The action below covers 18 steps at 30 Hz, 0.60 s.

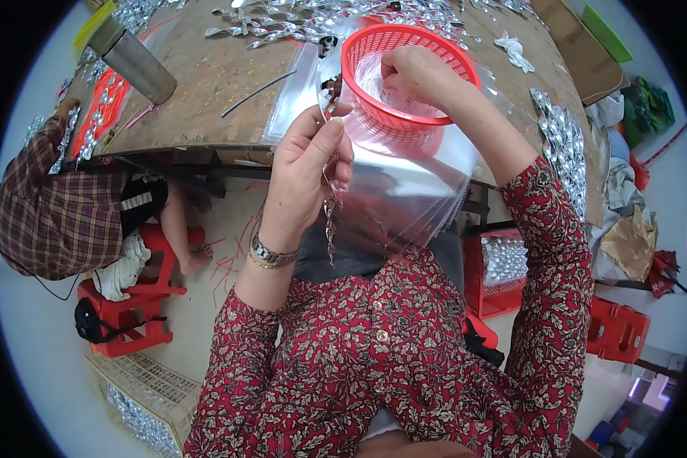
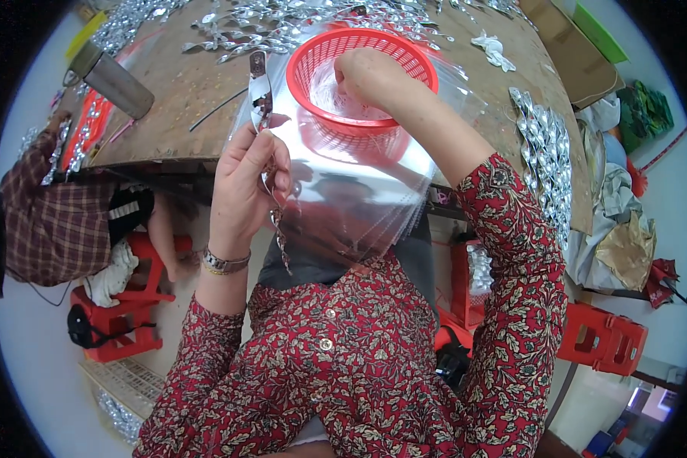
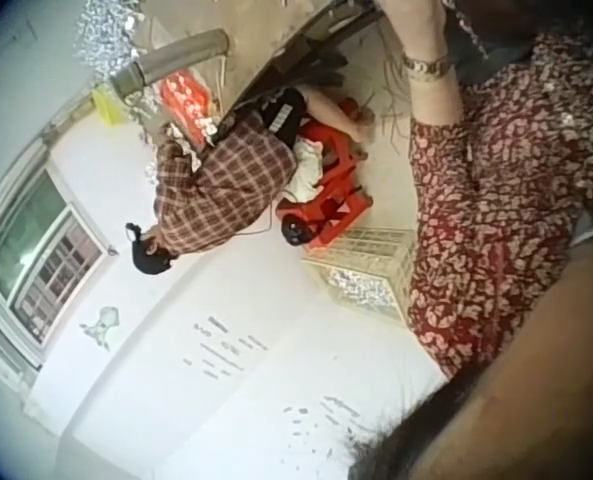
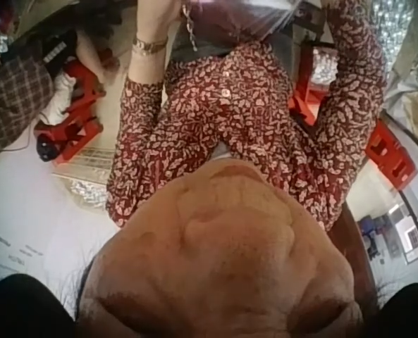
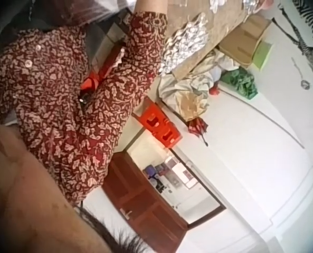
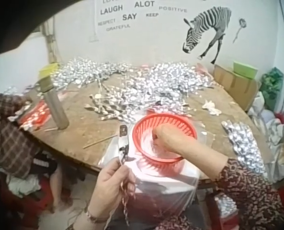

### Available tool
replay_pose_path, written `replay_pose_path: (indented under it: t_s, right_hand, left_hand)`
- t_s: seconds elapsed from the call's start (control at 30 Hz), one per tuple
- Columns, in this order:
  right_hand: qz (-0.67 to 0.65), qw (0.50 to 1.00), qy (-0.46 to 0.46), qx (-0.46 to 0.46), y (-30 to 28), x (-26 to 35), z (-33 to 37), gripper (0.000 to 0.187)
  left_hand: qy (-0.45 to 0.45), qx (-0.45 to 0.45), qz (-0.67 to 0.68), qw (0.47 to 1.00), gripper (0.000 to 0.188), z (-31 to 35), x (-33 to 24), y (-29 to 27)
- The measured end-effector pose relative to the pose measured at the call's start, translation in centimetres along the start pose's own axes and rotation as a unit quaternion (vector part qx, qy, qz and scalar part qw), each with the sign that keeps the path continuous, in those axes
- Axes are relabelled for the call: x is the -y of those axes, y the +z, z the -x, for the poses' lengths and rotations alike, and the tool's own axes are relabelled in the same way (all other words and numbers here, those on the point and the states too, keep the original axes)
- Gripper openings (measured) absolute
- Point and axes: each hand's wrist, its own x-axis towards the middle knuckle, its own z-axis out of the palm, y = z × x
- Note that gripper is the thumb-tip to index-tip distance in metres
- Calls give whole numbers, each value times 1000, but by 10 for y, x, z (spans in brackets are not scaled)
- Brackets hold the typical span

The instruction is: Assembling small toy components by threading them onto strings and placing them into individual plastic bags.

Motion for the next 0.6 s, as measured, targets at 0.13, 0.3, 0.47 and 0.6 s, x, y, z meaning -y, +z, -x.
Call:
replay_pose_path:
  t_s: [0.13,0.3,0.47,0.6]
  right_hand:
    - [-6,999,-32,-37,-2,-1,2,13]
    - [-61,997,6,-46,-14,-2,12,14]
    - [-82,994,21,-63,-24,-1,19,15]
    - [-137,988,33,-57,-24,-4,19,15]
  left_hand:
    - [3,-9,-5,1000,26,1,2,-4]
    - [15,-29,-5,999,26,-2,-1,-7]
    - [15,-29,0,999,25,-2,-1,-6]
    - [8,-26,-4,1000,24,-2,1,-2]
